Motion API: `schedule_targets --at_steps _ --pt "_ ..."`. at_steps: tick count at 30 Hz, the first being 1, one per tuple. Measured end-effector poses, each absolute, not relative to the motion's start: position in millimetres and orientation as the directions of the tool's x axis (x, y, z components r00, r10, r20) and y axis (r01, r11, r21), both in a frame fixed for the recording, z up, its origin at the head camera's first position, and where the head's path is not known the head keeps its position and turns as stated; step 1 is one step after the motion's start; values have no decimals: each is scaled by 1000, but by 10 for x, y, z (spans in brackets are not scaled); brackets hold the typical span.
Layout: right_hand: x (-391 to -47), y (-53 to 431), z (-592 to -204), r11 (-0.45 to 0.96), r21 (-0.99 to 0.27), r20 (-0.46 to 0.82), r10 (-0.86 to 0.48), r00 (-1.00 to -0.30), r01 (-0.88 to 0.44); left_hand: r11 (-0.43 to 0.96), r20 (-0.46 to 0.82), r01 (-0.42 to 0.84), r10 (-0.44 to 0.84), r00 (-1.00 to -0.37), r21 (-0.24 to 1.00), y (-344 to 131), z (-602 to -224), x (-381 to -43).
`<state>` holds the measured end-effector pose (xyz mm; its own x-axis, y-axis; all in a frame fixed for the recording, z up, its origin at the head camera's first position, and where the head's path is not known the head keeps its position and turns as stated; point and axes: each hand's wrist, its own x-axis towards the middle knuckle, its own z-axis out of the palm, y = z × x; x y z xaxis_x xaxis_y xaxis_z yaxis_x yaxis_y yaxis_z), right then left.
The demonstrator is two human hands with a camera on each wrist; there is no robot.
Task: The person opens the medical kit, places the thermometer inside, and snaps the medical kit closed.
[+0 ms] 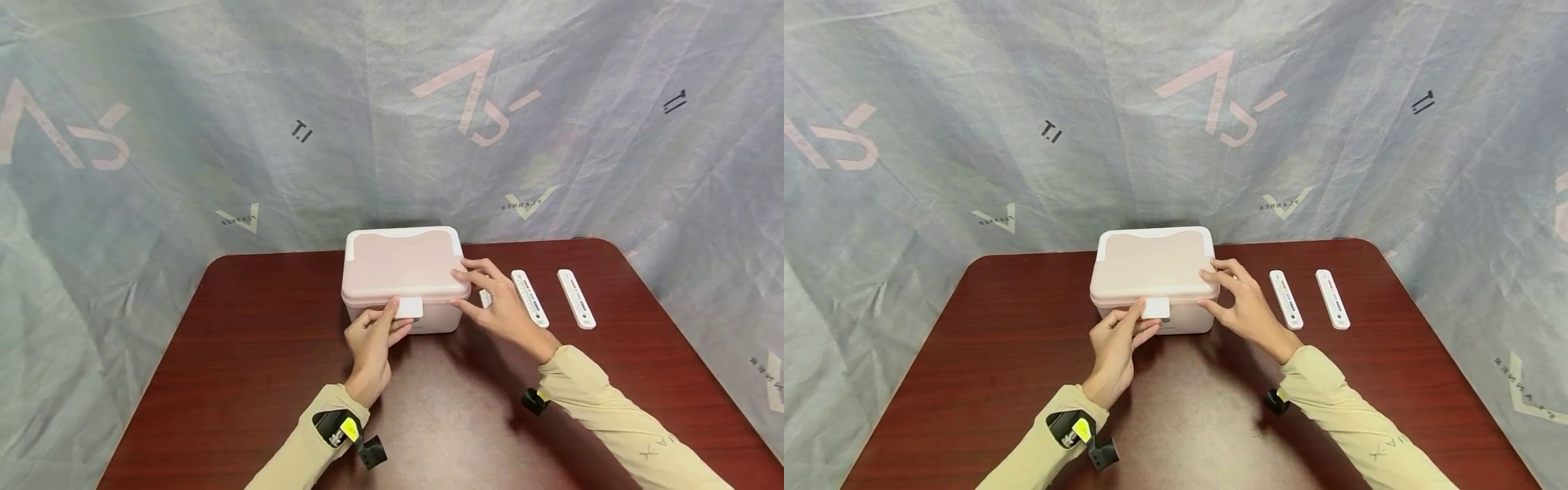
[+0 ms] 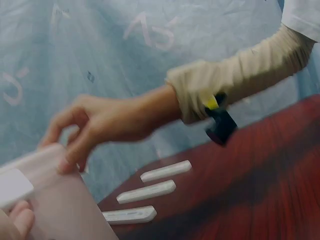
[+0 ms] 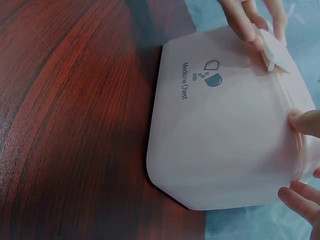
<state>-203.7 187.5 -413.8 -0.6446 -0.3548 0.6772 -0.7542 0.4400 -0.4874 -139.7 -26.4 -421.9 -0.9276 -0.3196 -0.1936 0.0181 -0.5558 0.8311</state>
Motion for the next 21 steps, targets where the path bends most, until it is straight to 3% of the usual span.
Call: schedule_targets --at_steps 7,21 --pt "-2024 1876 -4108 451 -489 664 -363 -654 -747 -544 -181 0 -279 -943 839 -299 -4197 -1369" --pt "-2010 1871 -4101 445 -507 653 -360 -666 -738 -438 -39 64 -223 -974 897 -359 -4211 -1309"
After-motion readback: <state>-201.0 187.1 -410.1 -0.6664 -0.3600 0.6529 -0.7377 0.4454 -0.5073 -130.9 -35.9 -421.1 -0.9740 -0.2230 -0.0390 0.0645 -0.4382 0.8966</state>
